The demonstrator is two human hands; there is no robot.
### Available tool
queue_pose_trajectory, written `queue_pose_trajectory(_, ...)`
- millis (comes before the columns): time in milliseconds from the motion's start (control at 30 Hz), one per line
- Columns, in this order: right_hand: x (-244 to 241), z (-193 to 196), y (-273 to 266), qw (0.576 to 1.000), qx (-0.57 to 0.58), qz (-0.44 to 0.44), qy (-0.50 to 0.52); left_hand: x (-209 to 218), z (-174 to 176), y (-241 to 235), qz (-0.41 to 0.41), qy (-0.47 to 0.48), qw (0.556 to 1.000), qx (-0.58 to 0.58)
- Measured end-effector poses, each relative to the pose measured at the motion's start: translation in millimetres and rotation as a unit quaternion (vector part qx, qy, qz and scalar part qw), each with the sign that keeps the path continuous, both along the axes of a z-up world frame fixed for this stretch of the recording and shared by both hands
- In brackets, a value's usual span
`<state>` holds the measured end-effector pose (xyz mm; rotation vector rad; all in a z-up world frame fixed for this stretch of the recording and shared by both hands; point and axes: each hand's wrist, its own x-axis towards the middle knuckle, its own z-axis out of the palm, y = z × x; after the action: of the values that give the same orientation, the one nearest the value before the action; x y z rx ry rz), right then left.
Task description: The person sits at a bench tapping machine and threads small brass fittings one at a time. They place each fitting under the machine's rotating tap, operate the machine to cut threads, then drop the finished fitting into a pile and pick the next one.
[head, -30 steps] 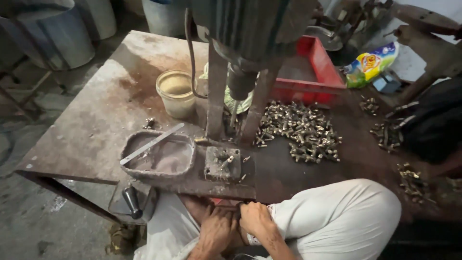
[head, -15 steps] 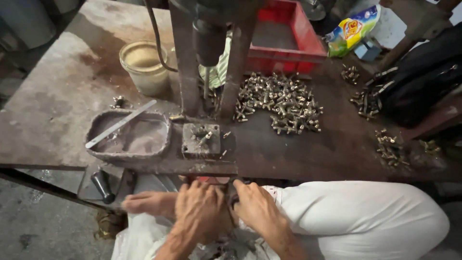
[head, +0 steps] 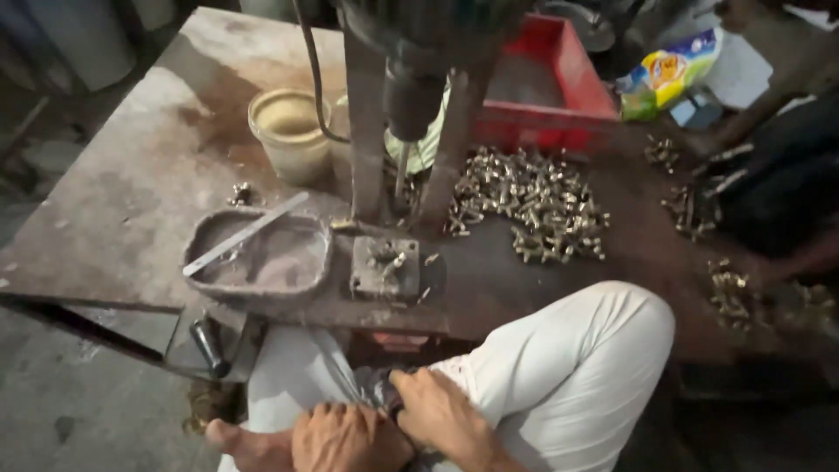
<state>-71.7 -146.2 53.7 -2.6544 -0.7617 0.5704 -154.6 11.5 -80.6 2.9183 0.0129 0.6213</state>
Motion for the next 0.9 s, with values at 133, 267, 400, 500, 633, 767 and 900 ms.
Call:
queue_pose_trajectory(133, 18.9, -25.9, -3.4, 0.999, 0.031, 0.023, -0.012, 20.7, -22.9, 1.4, 0.023, 0.136, 0.99, -0.011)
queue_pose_trajectory(267, 37.3, -26.3, 2.2, 0.999, -0.005, -0.006, 0.053, 41.5, -74.1, 11.5, 0.028, 0.273, 0.959, -0.066)
queue_pose_trajectory(400, 81.9, -33.2, -20.9, 0.992, 0.116, 0.006, 0.049, 63.6, -97.9, 45.4, -0.084, 0.265, 0.951, -0.135)
queue_pose_trajectory(500, 127.7, -28.8, -28.0, 0.97, 0.233, -0.007, 0.069, 104.0, 18.5, 54.9, -0.069, 0.156, 0.964, -0.203)
queue_pose_trajectory(633, 164.4, 3.6, -4.2, 0.96, 0.21, 0.009, -0.186, 139.8, 179.5, 62.8, -0.019, 0.064, 0.976, -0.205)
queue_pose_trajectory(767, 189.2, -31.9, 0.9, 0.945, 0.199, 0.091, -0.244, 164.6, 190.6, 55.1, -0.004, 0.072, 0.968, -0.241)
queue_pose_trajectory(900, 187.7, -25.1, 4.5, 0.967, 0.226, -0.033, -0.114, 169.0, 197.8, 31.5, -0.021, -0.03, 0.947, -0.32)
